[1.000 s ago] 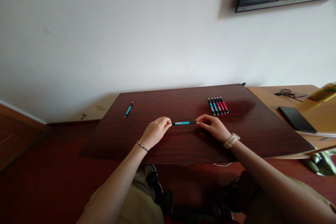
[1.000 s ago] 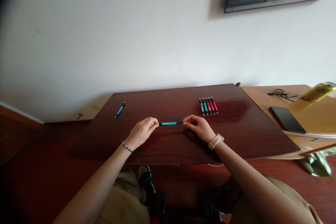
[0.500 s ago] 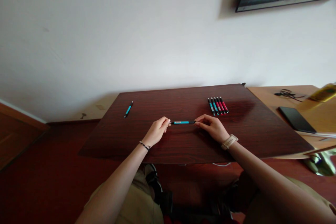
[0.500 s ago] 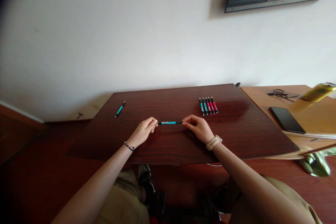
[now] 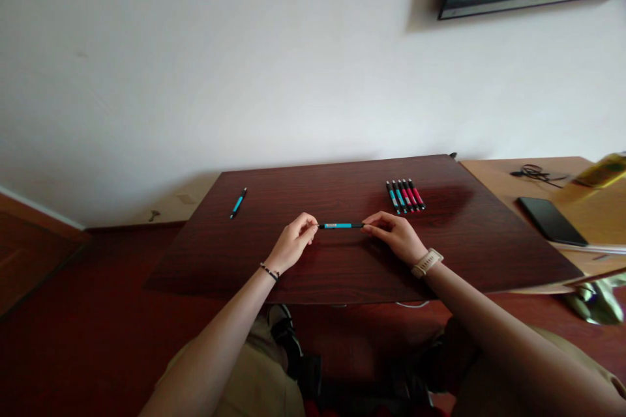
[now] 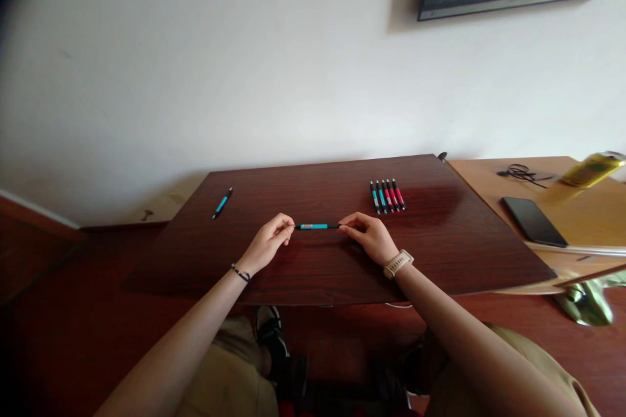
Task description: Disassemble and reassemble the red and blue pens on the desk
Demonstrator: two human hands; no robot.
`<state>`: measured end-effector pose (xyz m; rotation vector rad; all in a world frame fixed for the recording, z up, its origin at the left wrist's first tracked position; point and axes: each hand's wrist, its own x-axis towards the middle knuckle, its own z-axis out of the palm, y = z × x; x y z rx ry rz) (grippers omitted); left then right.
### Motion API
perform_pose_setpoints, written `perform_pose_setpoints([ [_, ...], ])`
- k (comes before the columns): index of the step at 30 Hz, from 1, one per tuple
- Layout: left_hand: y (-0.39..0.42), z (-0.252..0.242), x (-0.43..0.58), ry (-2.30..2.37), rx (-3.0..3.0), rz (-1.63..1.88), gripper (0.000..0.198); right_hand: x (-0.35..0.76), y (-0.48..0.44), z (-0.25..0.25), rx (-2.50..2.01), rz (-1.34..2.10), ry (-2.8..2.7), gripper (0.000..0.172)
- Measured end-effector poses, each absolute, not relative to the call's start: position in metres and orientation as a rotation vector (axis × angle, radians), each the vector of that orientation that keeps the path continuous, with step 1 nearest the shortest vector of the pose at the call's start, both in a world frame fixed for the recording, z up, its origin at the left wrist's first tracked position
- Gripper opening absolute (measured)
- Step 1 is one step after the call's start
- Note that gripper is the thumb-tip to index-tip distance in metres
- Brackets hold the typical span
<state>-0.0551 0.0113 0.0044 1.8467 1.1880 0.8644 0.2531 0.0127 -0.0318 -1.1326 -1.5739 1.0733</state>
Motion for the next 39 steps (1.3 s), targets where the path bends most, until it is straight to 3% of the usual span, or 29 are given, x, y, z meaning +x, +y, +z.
perform_pose_setpoints([
  [8, 0.01, 0.004, -0.051, 1.264, 1.824, 0.855, 0.043, 0.254, 0.013, -0.032, -1.129, 1.059, -1.603, 0.036],
  [15, 0.012, 0.005, -0.05, 1.221, 1.812, 0.899, 0.028, 0.253, 0.013, -0.032, -1.135, 1.033, -1.595, 0.036],
  [24, 0.016, 0.002, -0.043, 1.438, 1.807, 0.864, 0.054, 0.252, 0.012, -0.029, -1.142, 1.037, -1.597, 0.036],
  [27, 0.018, 0.002, -0.042, 1.394, 1.734, 0.897, 0.052, 0.252, 0.013, -0.03, -1.148, 1.03, -1.584, 0.038],
  [33, 0.02, 0.0, -0.041, 1.225, 1.717, 0.933, 0.029, 0.252, 0.013, -0.031, -1.151, 1.04, -1.522, 0.039],
  [39, 0.027, -0.001, -0.052, 1.418, 1.751, 0.978, 0.042, 0.254, 0.013, -0.034, -1.155, 1.048, -1.499, 0.038],
])
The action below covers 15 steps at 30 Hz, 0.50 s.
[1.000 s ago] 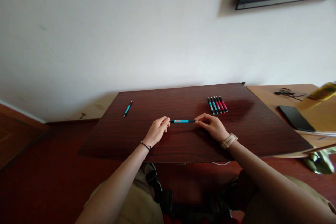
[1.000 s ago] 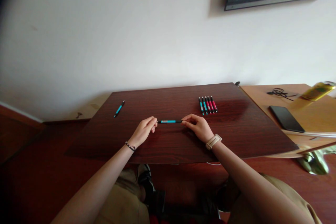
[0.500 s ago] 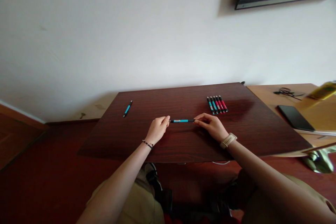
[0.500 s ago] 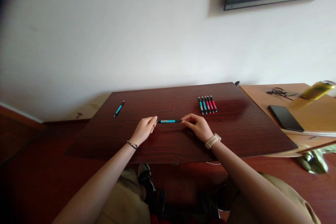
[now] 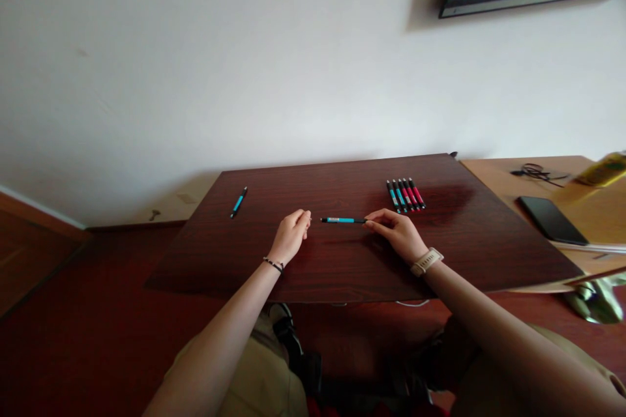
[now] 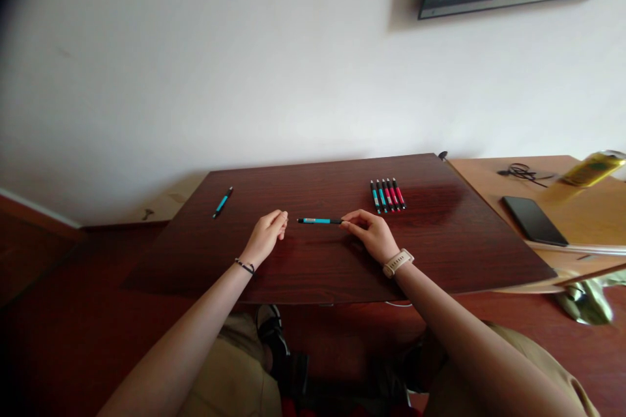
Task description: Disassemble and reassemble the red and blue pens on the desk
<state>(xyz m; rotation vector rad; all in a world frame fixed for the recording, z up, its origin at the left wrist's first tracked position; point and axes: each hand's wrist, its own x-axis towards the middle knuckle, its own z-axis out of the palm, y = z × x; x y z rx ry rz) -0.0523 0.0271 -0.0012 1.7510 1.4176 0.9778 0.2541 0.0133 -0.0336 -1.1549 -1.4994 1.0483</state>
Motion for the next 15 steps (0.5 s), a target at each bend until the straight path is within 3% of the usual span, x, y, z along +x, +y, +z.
perform_pose_setpoints([
  [2, 0.032, -0.001, -0.063, 1.531, 1.873, 0.934, 0.038, 0.255, 0.014, -0.034, -1.159, 1.043, -1.499, 0.039],
  [6, 0.04, -0.002, -0.086, 1.716, 2.199, 0.793, 0.005, 0.254, 0.014, -0.035, -1.161, 1.037, -1.496, 0.041],
  [10, 0.043, -0.005, -0.096, 1.692, 2.369, 0.718, 0.015, 0.255, 0.014, -0.036, -1.157, 1.022, -1.503, 0.041],
  [15, 0.044, -0.006, -0.092, 1.669, 2.392, 0.6, 0.014, 0.256, 0.016, -0.04, -1.155, 1.023, -1.499, 0.039],
])
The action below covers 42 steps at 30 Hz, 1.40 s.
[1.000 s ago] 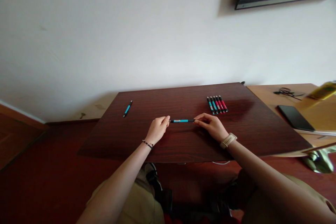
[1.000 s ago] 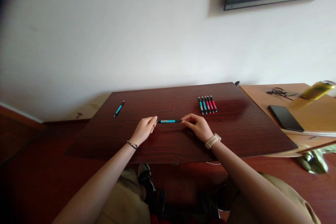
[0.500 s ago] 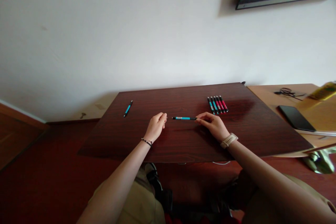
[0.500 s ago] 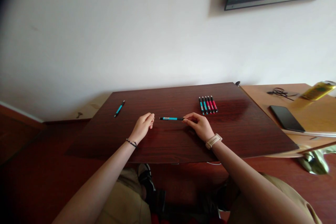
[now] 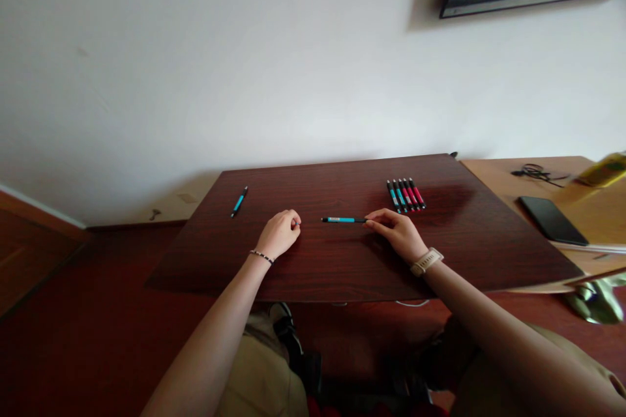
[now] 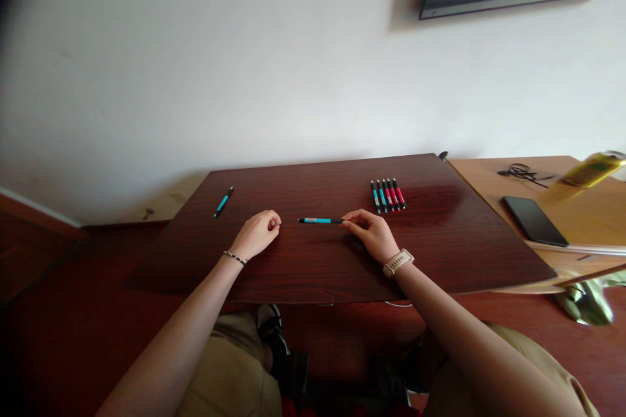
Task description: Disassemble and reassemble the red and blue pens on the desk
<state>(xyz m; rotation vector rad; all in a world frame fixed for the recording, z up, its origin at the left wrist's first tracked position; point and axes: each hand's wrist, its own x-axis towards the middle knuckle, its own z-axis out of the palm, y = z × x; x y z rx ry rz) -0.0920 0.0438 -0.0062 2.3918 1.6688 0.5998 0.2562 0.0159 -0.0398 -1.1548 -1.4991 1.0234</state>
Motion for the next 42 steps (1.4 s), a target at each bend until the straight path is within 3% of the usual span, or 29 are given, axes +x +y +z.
perform_pose_setpoints([
  [10, 0.044, -0.001, -0.096, 1.639, 2.365, 0.616, 0.017, 0.255, 0.015, -0.038, -1.154, 1.025, -1.504, 0.037],
  [17, 0.031, 0.018, -0.072, 1.209, 2.595, 0.882, 0.023, 0.255, 0.015, -0.037, -1.141, 1.044, -1.496, 0.039],
  [31, 0.028, 0.017, -0.054, 1.109, 2.636, 0.888, 0.007, 0.254, 0.013, -0.035, -1.125, 1.088, -1.481, 0.036],
  [36, 0.026, 0.02, -0.051, 1.194, 2.576, 0.836, 0.034, 0.254, 0.013, -0.034, -1.121, 1.077, -1.482, 0.037],
  [40, 0.026, 0.017, -0.051, 1.193, 2.461, 0.896, 0.01, 0.254, 0.014, -0.034, -1.143, 1.074, -1.467, 0.041],
  [42, 0.026, 0.015, -0.051, 1.178, 2.434, 0.914, 0.015, 0.254, 0.013, -0.033, -1.14, 1.082, -1.465, 0.042],
])
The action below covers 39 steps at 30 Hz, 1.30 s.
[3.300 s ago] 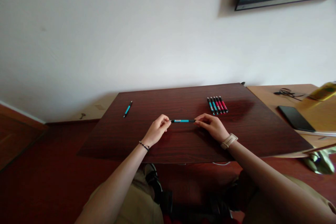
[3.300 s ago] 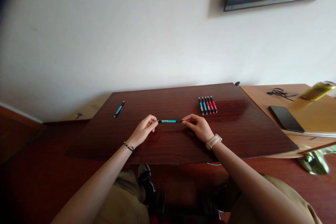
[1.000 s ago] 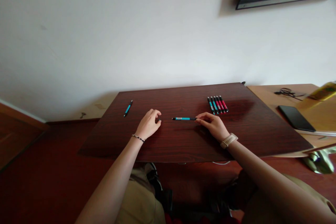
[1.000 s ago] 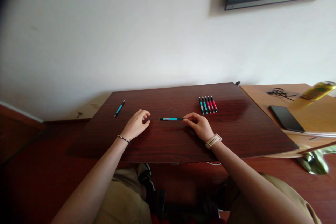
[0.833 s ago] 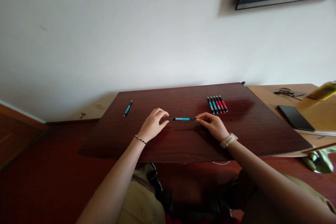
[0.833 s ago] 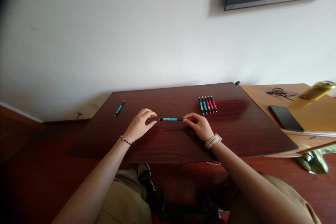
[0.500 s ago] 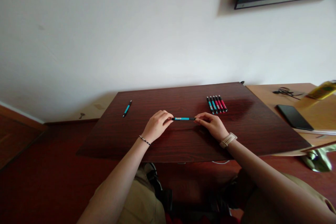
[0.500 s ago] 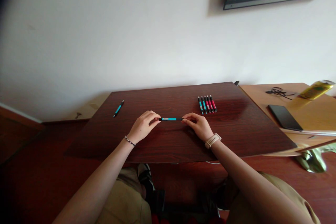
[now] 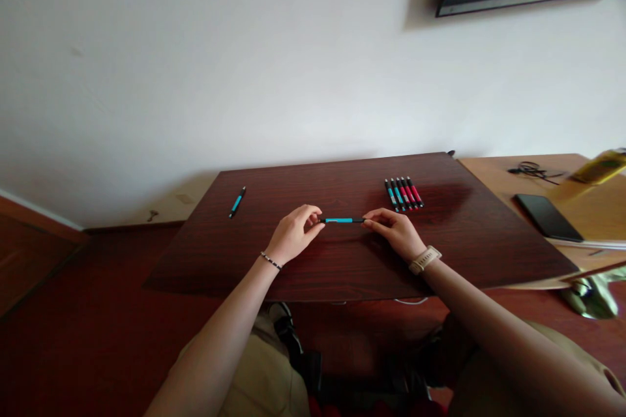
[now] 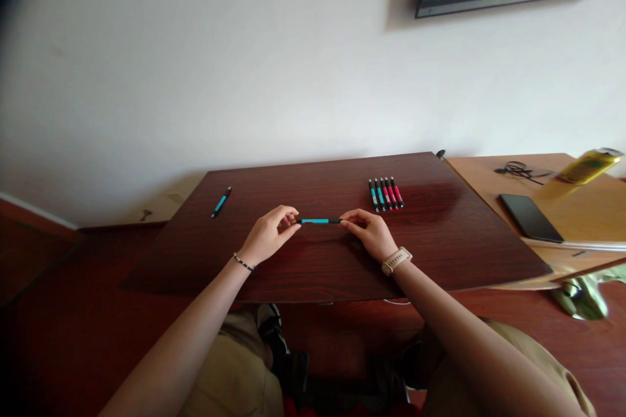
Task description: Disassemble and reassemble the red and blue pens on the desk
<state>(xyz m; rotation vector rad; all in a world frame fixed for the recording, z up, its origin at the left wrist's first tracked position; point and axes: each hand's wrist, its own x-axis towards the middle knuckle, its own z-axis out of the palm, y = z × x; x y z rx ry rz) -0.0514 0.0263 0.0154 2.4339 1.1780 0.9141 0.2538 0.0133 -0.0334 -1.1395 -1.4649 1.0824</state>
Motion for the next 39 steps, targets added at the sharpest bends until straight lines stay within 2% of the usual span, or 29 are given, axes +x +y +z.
perform_pose_setpoints([
  [3, 0.0267, 0.0149, -0.0507, 1.177, 2.454, 0.922, 0.008, 0.2538, 0.0126, -0.0333, -1.137, 1.089, -1.469, 0.04],
  [6, 0.0268, 0.0148, -0.0491, 1.193, 2.458, 0.895, 0.018, 0.2544, 0.0123, -0.0337, -1.133, 1.085, -1.47, 0.039],
  [9, 0.0262, 0.0137, -0.0474, 1.168, 2.404, 0.891, 0.015, 0.255, 0.0129, -0.0345, -1.138, 1.075, -1.477, 0.041],
  [11, 0.0257, 0.0133, -0.0465, 1.128, 2.404, 0.893, 0.026, 0.2551, 0.0134, -0.0351, -1.141, 1.069, -1.478, 0.041],
  [14, 0.0256, 0.0133, -0.046, 1.144, 2.449, 0.887, 0.01, 0.2548, 0.0137, -0.0352, -1.134, 1.077, -1.478, 0.04],
  [16, 0.026, 0.013, -0.0462, 1.177, 2.442, 0.874, 0.017, 0.2546, 0.0136, -0.0351, -1.125, 1.084, -1.478, 0.039],
  [18, 0.0263, 0.0123, -0.0464, 1.169, 2.403, 0.875, 0.014, 0.2546, 0.0136, -0.0353, -1.123, 1.09, -1.473, 0.039],
  [21, 0.0264, 0.0117, -0.0461, 1.104, 2.378, 0.894, 0.03, 0.255, 0.0139, -0.0359, -1.129, 1.095, -1.468, 0.04],
  [24, 0.0264, 0.0121, -0.0455, 1.121, 2.415, 0.89, 0.012, 0.2553, 0.014, -0.036, -1.133, 1.09, -1.476, 0.04],
  [28, 0.0268, 0.0114, -0.0452, 1.136, 2.39, 0.874, 0.015, 0.2549, 0.0133, -0.0346, -1.137, 1.086, -1.477, 0.04],
  [31, 0.027, 0.0109, -0.0452, 1.096, 2.372, 0.89, 0.027, 0.2545, 0.0129, -0.0343, -1.139, 1.083, -1.473, 0.04],
  [34, 0.027, 0.012, -0.0451, 1.121, 2.408, 0.895, 0.012, 0.2543, 0.0132, -0.0353, -1.133, 1.088, -1.473, 0.04],
  [39, 0.0269, 0.0131, -0.0442, 1.12, 2.374, 0.907, 0.018, 0.2548, 0.0142, -0.0365, -1.128, 1.096, -1.47, 0.04],
])
